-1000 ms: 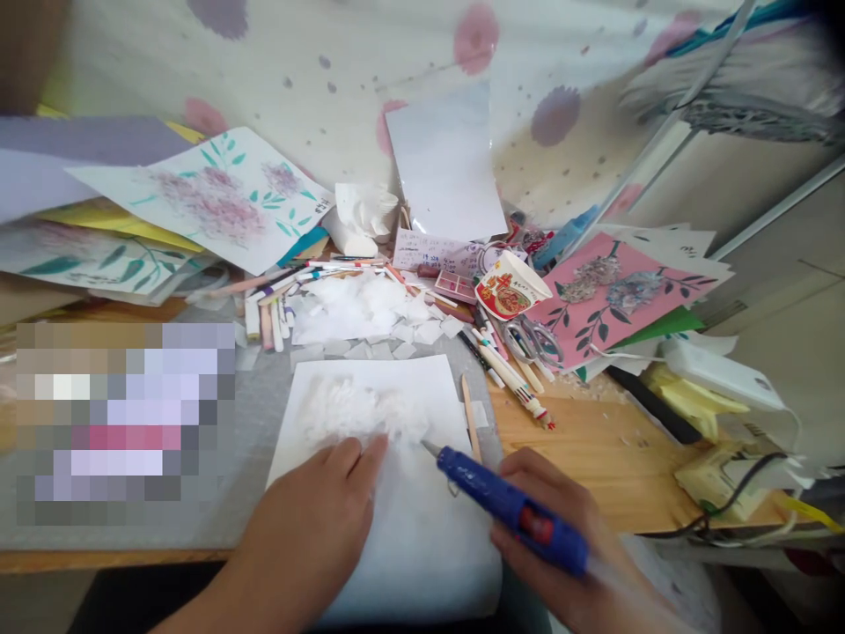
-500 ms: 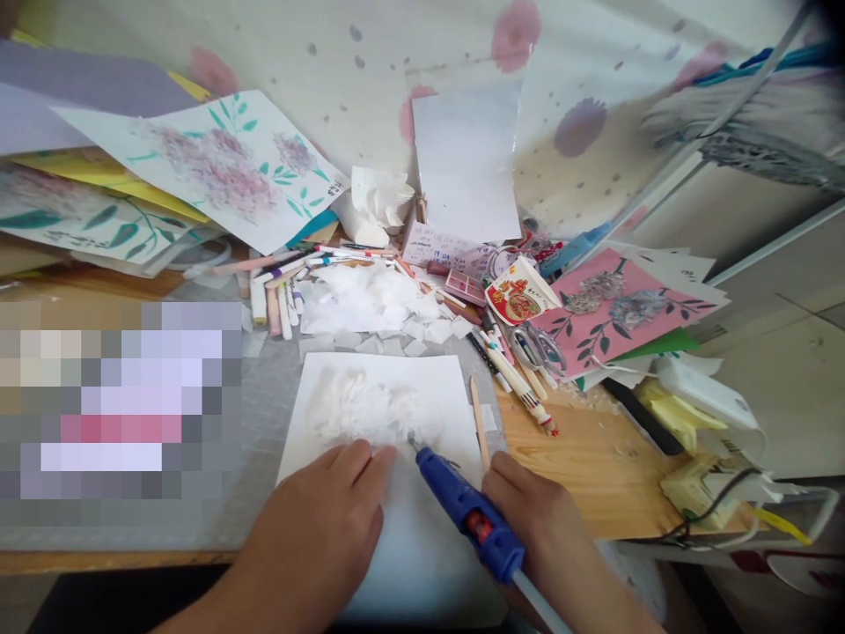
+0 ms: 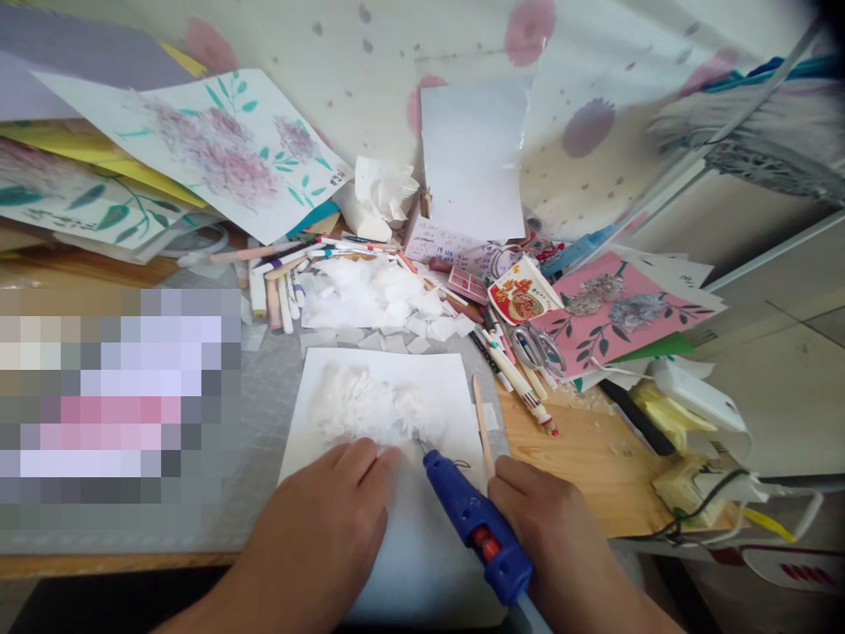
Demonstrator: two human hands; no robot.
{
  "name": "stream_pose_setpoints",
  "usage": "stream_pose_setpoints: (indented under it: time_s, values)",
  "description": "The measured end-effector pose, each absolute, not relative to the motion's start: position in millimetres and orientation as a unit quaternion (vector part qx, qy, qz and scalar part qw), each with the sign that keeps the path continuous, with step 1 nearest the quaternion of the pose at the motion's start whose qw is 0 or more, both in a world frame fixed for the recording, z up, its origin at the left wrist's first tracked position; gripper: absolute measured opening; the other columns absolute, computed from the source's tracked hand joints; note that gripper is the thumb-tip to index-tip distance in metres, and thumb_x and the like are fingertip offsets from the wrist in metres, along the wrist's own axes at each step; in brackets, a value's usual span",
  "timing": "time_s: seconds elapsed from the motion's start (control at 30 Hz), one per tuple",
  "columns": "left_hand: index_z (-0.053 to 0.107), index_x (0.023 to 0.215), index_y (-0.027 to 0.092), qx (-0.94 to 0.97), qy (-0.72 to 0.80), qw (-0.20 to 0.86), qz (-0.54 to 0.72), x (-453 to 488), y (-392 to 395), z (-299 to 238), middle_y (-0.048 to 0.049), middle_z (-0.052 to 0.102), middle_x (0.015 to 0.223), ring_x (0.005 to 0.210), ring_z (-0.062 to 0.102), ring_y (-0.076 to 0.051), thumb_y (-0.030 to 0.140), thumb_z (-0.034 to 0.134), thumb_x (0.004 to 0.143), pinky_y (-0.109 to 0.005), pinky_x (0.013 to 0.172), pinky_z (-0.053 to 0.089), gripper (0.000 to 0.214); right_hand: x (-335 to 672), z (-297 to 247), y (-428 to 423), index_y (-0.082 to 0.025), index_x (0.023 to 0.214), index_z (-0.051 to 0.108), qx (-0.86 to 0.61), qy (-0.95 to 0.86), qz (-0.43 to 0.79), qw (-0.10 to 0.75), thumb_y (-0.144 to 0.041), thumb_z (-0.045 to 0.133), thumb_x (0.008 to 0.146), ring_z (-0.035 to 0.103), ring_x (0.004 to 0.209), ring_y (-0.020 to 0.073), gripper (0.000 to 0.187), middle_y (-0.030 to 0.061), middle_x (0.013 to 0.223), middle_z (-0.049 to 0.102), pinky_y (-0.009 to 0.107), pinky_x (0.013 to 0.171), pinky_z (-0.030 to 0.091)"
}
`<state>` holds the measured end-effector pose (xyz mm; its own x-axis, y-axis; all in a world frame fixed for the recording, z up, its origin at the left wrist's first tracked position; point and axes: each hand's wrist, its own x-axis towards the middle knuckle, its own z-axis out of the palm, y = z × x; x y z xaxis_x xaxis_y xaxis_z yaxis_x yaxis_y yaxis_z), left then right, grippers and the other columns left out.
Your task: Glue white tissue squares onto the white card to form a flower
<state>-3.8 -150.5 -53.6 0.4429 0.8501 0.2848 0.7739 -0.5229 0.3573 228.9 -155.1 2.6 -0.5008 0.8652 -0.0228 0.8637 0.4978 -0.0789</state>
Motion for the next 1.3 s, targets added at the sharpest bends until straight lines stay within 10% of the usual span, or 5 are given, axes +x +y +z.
stream_pose_setpoints:
  time_s: [1.03, 1.3]
  values:
    - [0.066, 0.103, 0.016, 0.842, 0.493, 0.15, 0.16, -4, -149, -47, -0.0081, 0.063, 0.088, 0.082, 0.063, -0.027, 0.0, 0.044, 0.081, -0.05, 0.07, 0.058, 0.035, 236, 4, -150, -0.021, 0.083, 0.061, -0.492, -0.863, 0.115, 0.0, -0.017, 0.049, 0.089, 0.057, 0.067, 0.0114, 0.013, 0.0013, 0.09, 0.062, 0.026, 0.06, 0.034]
    - [0.066, 0.099, 0.017, 0.84, 0.499, 0.151, 0.152, -4, -147, -46, -0.0078, 0.064, 0.089, 0.082, 0.064, -0.027, 0.001, 0.044, 0.081, -0.048, 0.071, 0.058, 0.033, 236, -4, -149, -0.019, 0.065, 0.055, -0.485, -0.874, 0.017, -0.01, -0.015, 0.055, 0.083, 0.049, 0.056, 0.0124, 0.019, 0.0007, 0.068, 0.055, 0.028, 0.053, 0.025]
